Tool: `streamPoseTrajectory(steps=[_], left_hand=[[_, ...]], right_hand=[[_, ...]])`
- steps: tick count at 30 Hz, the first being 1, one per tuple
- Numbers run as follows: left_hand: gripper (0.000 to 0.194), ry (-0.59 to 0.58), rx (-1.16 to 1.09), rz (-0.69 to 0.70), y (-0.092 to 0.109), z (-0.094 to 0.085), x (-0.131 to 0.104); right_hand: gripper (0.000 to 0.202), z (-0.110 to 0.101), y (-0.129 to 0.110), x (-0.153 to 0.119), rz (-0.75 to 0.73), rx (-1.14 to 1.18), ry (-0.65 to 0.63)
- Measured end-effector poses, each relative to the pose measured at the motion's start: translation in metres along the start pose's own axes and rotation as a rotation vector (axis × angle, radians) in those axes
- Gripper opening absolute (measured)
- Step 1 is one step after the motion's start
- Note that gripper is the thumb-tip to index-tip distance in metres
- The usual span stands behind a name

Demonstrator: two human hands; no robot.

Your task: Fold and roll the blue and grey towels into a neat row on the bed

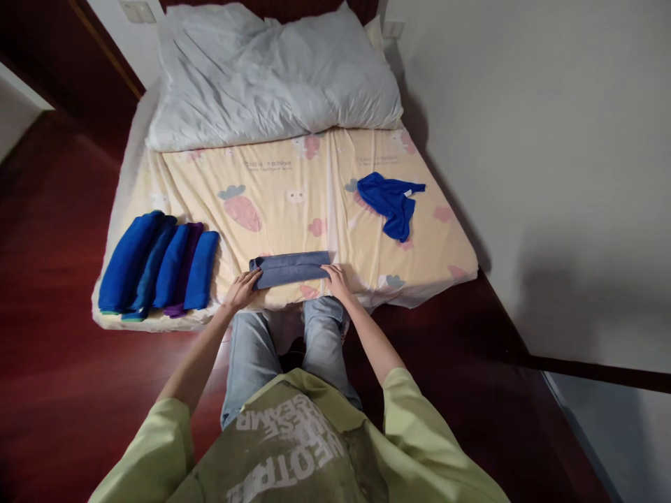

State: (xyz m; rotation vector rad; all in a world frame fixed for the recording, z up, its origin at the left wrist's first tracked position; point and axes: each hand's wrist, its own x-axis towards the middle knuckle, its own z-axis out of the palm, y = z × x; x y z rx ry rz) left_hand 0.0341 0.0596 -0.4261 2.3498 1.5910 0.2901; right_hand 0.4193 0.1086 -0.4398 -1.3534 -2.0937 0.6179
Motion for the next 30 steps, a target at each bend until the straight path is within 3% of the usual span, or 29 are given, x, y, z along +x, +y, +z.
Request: streamPoseTrajectory(steps=[5,12,18,23,30], left_hand=[[0.068,-0.103,0.054,0.079,-0.002,-0.016,0.007],[0.051,-0.095,0.026,-0.077,-0.014,-0.028,0.019],[0.048,-0.100,-0.161,-0.232,-0.025,-0.026,0.026],[0.055,-0.135,-0.344,-0.148,-0.036,-0.023,0.025],[0.050,-0.197,-0.269,-0.145,-0.046,-0.023,0.026]], right_hand=[[0.059,-0.002,0.007,0.002,-0.041,0.001,-0.021],[0.047,-0.009,0.013,0.009,0.027,0.006,-0.060],[0.039,-0.007,0.021,0.018,0.085,0.029,-0.055],[0.038,-0.008,0.026,0.020,0.078,0.049,-0.088],[0.040,-0.015,0.027,0.022,0.042,0.069,-0.133]])
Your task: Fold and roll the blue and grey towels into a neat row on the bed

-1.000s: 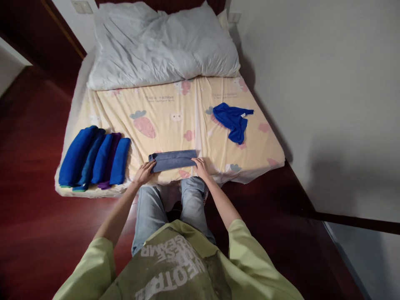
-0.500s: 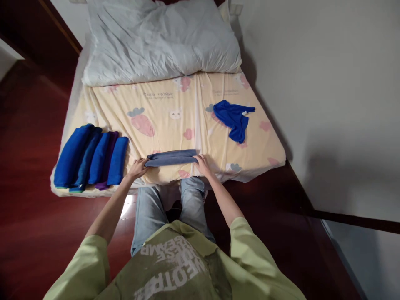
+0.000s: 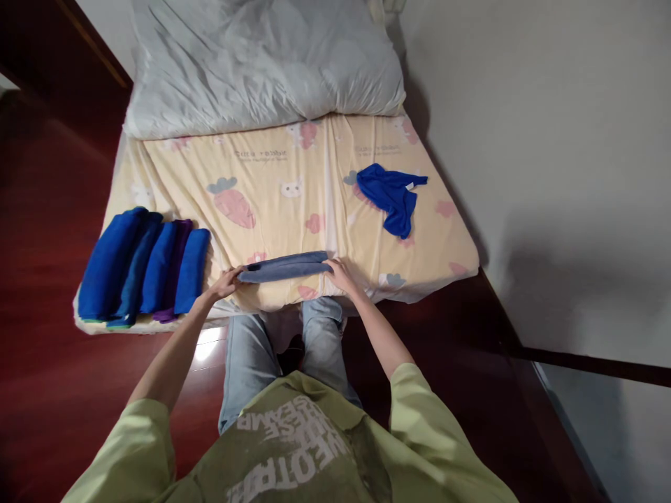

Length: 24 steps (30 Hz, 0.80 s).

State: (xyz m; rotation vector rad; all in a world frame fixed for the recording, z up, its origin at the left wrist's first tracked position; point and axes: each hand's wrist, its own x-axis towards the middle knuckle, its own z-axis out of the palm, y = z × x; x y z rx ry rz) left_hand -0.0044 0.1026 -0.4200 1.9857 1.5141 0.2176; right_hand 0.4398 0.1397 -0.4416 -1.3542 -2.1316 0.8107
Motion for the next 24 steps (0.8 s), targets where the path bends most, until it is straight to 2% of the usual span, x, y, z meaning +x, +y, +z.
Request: streamPoseTrajectory(steps=[3,6,9,12,18,24], left_hand=[[0.043,-0.021,0.027,0.022,0.005,0.002,-0.003],[0.039,0.026,0.034,0.021,0.009,0.005,-0.008],[0.044,0.111,0.039,-0.034,0.010,0.006,-0.010],[0.049,0.152,0.048,-0.120,0.009,0.004,-0.001],[0.049,0.095,0.126,-0.337,0.008,-0.008,0.028],[0.045,0.064,0.186,-0.280,-0.002,-0.011,0.038]], right_hand=[[0.038,0.002,0.005,0.002,-0.008,0.005,0.013],[0.035,0.005,0.011,0.005,0.008,0.046,0.024],[0.029,0.007,0.012,0.011,0.063,0.121,0.038],[0.030,0.005,0.009,0.021,0.145,0.150,0.057],[0.029,0.000,0.000,0.047,0.254,0.147,0.009],[0.026,0.004,0.005,0.058,0.347,0.095,-0.038]])
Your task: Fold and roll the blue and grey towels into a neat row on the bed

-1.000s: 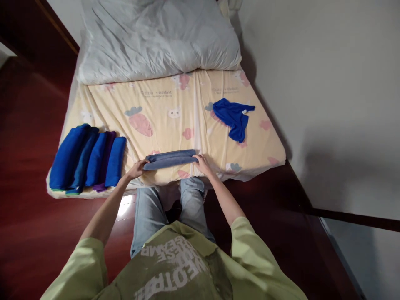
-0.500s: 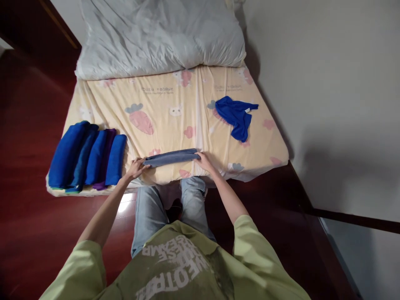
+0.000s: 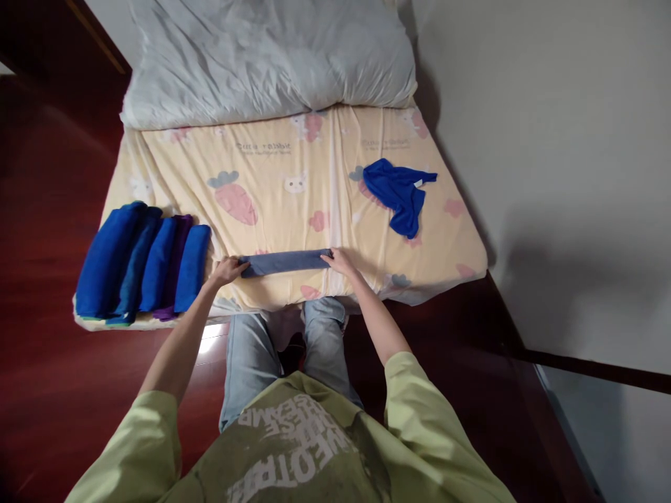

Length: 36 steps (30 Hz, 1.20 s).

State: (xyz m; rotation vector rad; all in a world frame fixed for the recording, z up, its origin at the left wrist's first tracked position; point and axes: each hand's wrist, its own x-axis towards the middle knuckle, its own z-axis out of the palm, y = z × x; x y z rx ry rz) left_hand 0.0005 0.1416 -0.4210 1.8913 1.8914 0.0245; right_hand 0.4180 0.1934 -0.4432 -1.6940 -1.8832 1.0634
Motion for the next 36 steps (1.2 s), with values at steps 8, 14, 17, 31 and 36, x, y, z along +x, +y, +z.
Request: streamPoseTrajectory(steps=[8,14,17,31,36], left_hand=[[0.039,0.184,0.050,-0.146,0.019,0.011,-0.012],[0.032,0.316,0.014,0.420,0.031,0.020,-0.035],[0.036,0.292,0.034,0.542,0.024,0.024,-0.038],[0.032,0.302,0.318,0.540,0.018,0.006,-0.035],[0.033,0.481,0.264,0.550,-0.007,0.005,-0.104]], right_hand=[[0.026,0.005,-0.012,-0.016,-0.079,-0.251,0.151],[0.030,0.012,-0.024,-0.041,-0.605,-0.538,0.070],[0.033,0.012,-0.022,-0.044,-0.662,-0.564,0.026],[0.036,-0.006,-0.055,-0.011,-0.678,-0.876,-0.032],[0.039,-0.009,-0.106,0.016,-0.820,-0.934,-0.012]])
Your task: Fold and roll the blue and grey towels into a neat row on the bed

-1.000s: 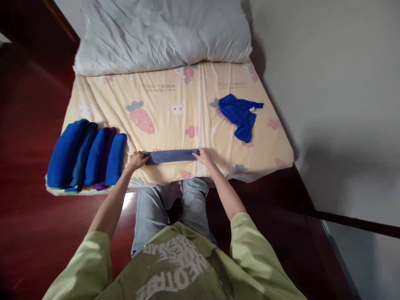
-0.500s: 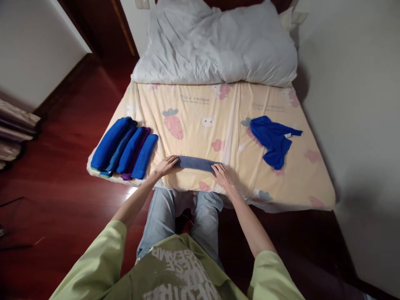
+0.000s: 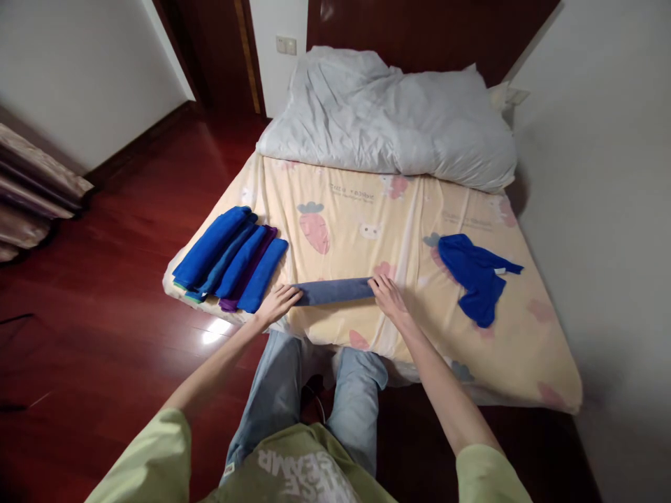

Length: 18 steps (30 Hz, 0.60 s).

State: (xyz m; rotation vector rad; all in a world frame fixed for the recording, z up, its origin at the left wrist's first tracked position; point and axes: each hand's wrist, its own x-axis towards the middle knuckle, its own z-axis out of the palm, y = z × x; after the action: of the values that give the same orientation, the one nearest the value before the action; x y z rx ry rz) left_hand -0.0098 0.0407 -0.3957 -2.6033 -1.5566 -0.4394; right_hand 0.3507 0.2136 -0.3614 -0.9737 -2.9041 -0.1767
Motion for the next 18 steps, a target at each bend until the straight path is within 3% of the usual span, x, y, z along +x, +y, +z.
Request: streamPoseTrajectory(steps=[3,6,11,14,18], left_hand=[[0.035,0.124,0.001,-0.029,0.003,-0.015,-0.052],[0.039,0.237,0.040,-0.151,-0.003,-0.028,-0.095],[0.044,0.329,0.171,-0.346,-0.031,-0.038,-0.134],[0.046,0.332,0.204,-0.397,-0.044,-0.035,-0.145],[0.051,0.283,0.155,-0.456,-0.046,-0.023,-0.149]], right_hand=[[0.043,-0.011,-0.016,0.061,-0.138,0.008,0.014],[0.039,-0.013,-0.050,0.143,-0.288,0.020,0.058],[0.034,-0.003,-0.122,0.272,-0.393,0.040,0.142],[0.032,0.008,-0.153,0.318,-0.434,0.062,0.146],[0.031,0.031,-0.176,0.349,-0.447,0.237,0.156]])
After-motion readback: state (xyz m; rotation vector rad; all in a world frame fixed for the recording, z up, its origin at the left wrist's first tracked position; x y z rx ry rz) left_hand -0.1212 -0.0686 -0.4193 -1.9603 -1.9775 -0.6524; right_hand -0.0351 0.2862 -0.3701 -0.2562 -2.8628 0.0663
